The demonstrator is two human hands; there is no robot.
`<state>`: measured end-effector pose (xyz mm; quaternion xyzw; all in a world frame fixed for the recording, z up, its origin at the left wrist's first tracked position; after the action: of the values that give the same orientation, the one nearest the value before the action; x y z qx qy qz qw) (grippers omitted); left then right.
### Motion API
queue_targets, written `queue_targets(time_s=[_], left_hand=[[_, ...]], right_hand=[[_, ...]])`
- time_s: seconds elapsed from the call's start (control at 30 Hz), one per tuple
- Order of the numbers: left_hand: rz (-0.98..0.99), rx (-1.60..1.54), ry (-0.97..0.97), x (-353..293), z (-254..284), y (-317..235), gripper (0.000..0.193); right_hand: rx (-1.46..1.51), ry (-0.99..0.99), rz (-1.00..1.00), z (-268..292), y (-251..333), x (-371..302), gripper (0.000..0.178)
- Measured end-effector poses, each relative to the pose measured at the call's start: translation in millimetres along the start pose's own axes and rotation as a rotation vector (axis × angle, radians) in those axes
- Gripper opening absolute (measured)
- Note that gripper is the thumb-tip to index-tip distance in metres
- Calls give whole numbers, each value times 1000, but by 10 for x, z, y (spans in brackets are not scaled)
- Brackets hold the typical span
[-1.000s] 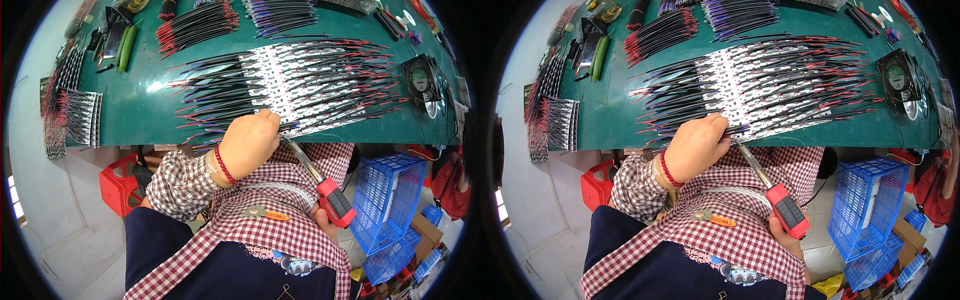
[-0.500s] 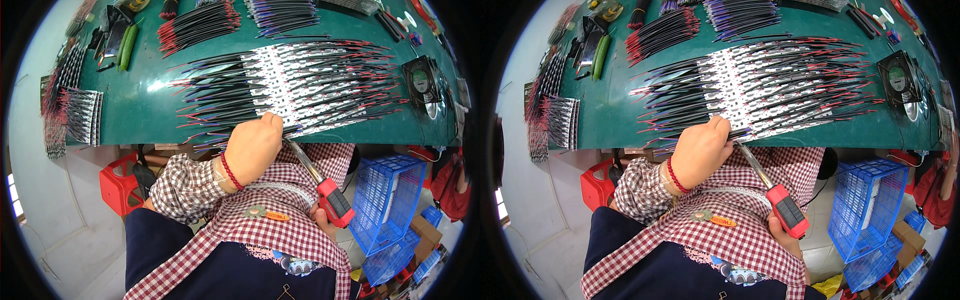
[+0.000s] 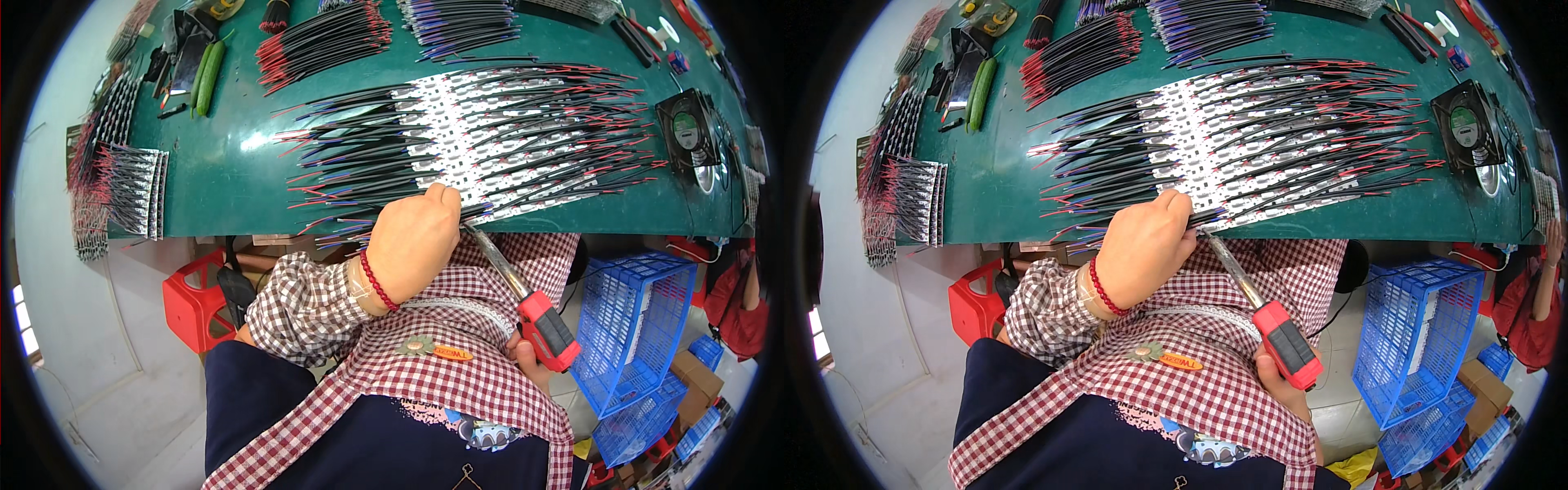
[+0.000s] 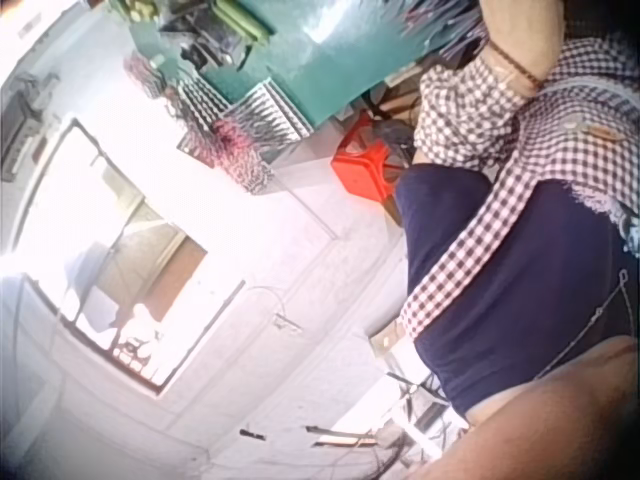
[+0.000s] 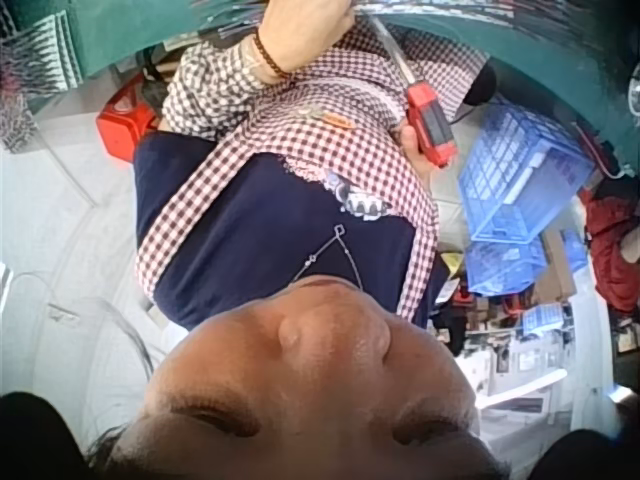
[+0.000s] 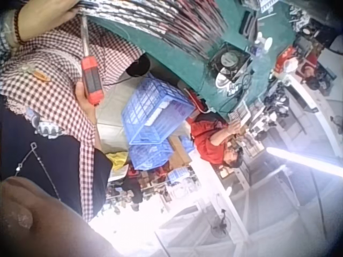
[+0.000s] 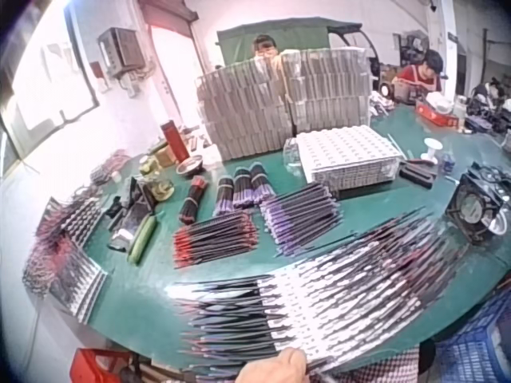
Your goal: The person solders wires onto circuit boards using a soldering gun, aligning the wire ends against the board contacts and applying heat.
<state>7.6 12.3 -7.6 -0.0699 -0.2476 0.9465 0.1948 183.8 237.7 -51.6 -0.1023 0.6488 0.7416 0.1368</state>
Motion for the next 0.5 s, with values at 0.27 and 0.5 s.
queue_targets(time_s=[0.27, 0.5], left_hand=[[3, -26, -9, -17, 20, -6, 19], [18, -7, 0, -23, 1, -1, 18]], right_hand=[[-85, 28, 59, 40, -100, -33, 20], [148, -292, 353, 16, 95, 118, 53]])
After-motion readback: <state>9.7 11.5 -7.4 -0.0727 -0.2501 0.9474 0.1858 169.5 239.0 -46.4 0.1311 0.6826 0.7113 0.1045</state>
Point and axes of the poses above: each hand's wrist, its own x-axis towards the middle knuckle, its own z-axis out of the back of the hand, y = z × x, the point moved 1 cm from there along x, towards the middle knuckle, and after that the axes turned 6 degrees about -x, right-handed, at the moved point
